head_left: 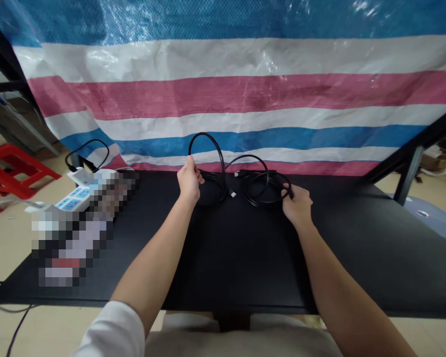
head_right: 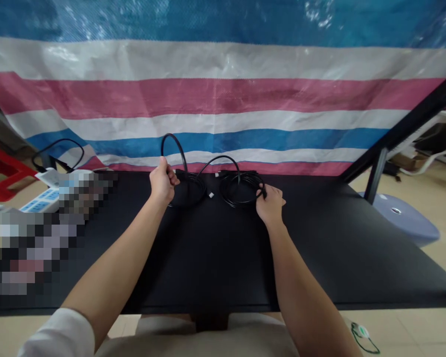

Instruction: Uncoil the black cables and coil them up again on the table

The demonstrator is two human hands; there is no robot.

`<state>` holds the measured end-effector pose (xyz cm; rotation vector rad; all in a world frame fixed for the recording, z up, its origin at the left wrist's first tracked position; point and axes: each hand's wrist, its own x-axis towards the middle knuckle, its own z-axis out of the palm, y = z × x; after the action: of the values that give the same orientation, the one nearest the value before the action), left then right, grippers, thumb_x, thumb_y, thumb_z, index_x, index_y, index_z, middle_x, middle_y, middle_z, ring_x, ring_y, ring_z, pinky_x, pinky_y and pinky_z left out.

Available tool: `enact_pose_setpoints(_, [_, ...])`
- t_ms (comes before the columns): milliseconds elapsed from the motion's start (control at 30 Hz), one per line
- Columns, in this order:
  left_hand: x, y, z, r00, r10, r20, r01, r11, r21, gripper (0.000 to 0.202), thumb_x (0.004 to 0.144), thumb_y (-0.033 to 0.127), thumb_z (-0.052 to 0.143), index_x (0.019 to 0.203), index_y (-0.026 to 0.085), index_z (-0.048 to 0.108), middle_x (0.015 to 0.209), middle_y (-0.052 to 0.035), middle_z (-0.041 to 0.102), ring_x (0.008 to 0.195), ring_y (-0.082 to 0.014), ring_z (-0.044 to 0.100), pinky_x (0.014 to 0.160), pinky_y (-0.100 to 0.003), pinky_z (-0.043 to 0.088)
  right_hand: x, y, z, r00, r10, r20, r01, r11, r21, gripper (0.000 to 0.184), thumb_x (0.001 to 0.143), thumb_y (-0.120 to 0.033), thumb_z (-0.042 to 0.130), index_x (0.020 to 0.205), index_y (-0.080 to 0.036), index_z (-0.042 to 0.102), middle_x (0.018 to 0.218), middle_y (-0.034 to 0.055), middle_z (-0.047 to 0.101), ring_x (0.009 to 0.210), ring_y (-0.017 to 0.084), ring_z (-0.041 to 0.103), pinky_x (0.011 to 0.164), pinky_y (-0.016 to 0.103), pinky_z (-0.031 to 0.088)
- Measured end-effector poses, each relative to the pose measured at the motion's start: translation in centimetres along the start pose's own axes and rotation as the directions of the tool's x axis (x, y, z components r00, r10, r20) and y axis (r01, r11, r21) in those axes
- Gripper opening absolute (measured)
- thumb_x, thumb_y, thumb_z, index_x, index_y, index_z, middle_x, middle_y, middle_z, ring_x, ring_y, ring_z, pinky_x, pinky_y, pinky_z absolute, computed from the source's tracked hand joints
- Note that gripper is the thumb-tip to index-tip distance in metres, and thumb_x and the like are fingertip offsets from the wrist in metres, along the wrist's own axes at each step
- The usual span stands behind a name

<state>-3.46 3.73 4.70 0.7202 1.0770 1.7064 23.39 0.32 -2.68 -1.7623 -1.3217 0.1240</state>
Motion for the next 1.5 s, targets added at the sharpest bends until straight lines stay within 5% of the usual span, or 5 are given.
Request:
enact_pose_setpoints(200, [1.1, -0.2, -1.0, 0.997, -0.065, 0.039, 0.051, 0.959, 0.278, 0.018, 0.083, 0.015, 0.051, 0.066, 0.015, 0.058, 0.049, 0.0027, 0.049, 0.039, -0.0061, 0.043, 0.04, -0.018, 0.03, 0.1, -0.4, 0.3, 0.973, 0.091, -0.212, -0.016, 0.944, 0.33, 0.041, 0.079, -0.046, 0.044, 0.104, -0.019, 0.062, 0.094, 0.0089, 0.07, 0.091, 0.023, 0.064, 0.087, 0.044, 0.049])
enact_pose_setpoints(467, [0.8, 0.0, -1.6, 0.982, -0.152, 0.108, 0.127, 0.969, 0.211, 0.01, 0.078, 0.026, 0.058, 0.072, 0.017, 0.056, 0.043, 0.0104, 0.027, 0.032, -0.0028, 0.022, 0.033, -0.014, 0.016, -0.1, -1.7, 0.0, 0.981, 0.179, -0.07, -0.126, 0.876, 0.466, 0.039, 0.06, -0.038, 0.067, 0.093, -0.018, 0.066, 0.055, -0.0041, 0.06, 0.051, 0.014, 0.055, 0.053, 0.03, 0.047])
enact_pose_setpoints(833, [1.3, -0.4, -1.5, 0.975, -0.214, 0.063, 0.212, 0.976, 0.041, 0.055, 0.072, 0.051, 0.07, 0.053, 0.022, 0.027, 0.042, 0.0117, 0.018, 0.029, -0.0024, 0.017, 0.03, -0.017, 0.011, 0.7, -4.0, -1.3, 0.887, 0.436, 0.15, -0.355, 0.438, 0.826, 0.003, 0.065, -0.016, 0.062, 0.066, -0.018, 0.059, 0.034, -0.0114, 0.034, 0.032, 0.006, 0.033, 0.034, 0.018, 0.026])
enact_pose_setpoints(967, [2.1, 0.1, -1.8, 0.972, -0.234, 0.015, 0.234, 0.971, -0.054, 0.059, 0.072, 0.059, 0.066, 0.051, 0.023, 0.024, 0.039, 0.0109, 0.017, 0.028, -0.003, 0.017, 0.028, -0.019, 0.012, 0.9, -6.1, -2.5, 0.765, 0.594, 0.249, -0.488, 0.282, 0.826, 0.033, 0.079, -0.013, 0.043, 0.047, -0.019, 0.046, 0.031, -0.0087, 0.024, 0.029, 0.005, 0.019, 0.032, 0.018, 0.019])
enact_pose_setpoints(1500, [5.1, 1.0, -5.9, 0.957, -0.172, -0.235, 0.072, 0.922, -0.381, 0.066, 0.075, 0.078, 0.04, 0.054, 0.022, 0.013, 0.043, 0.0094, 0.008, 0.031, -0.0044, 0.018, 0.03, -0.019, 0.023, 1.2, -6.0, -5.2, 0.76, 0.618, 0.2, -0.239, -0.021, 0.971, 0.062, 0.095, -0.024, 0.01, 0.046, -0.017, 0.046, 0.031, -0.0058, 0.013, 0.028, 0.005, 0.009, 0.03, 0.015, 0.012])
